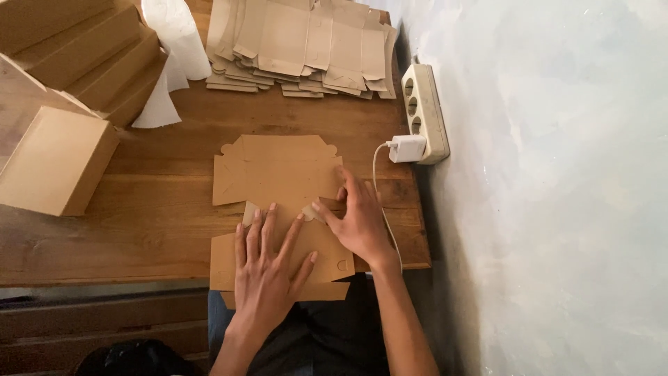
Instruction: Assembling a cardboard box by folding and tucking flaps along pre-scored lines on a wooden table.
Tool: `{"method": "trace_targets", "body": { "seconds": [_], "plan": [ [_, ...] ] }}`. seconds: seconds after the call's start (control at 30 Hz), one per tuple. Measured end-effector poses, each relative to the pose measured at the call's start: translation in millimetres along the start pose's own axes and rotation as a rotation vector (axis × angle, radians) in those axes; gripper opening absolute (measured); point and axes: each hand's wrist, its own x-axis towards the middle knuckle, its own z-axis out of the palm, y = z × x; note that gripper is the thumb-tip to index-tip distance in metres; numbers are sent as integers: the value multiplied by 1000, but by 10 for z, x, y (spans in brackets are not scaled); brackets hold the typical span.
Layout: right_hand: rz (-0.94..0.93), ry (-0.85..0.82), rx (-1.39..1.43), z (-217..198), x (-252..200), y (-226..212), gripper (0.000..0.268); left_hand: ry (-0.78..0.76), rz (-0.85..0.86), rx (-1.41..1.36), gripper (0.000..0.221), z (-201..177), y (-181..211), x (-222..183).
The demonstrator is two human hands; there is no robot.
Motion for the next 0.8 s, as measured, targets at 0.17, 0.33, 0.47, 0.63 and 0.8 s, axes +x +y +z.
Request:
{"method": "trace_targets", "body": {
  "seconds": [0.17, 0.33, 0.47, 0.63, 0.8],
  "plan": [
    [-84, -39, 59, -44, -41, 163, 78, 8, 5, 3, 62, 0, -3, -1],
    [-86, -117, 138, -184, -69, 146, 76, 4, -1, 4, 63, -2, 2, 6],
    [-90, -104, 138, -178, -55, 150, 73, 0, 3, -12, 61, 0, 9, 13],
    [-45, -49, 81, -42, 12, 144, 69, -24, 3, -35, 59, -28, 21, 29],
    [37, 16, 4, -1, 97, 31, 68, -14, 8, -1, 59, -52, 25, 45]
  ]
}}
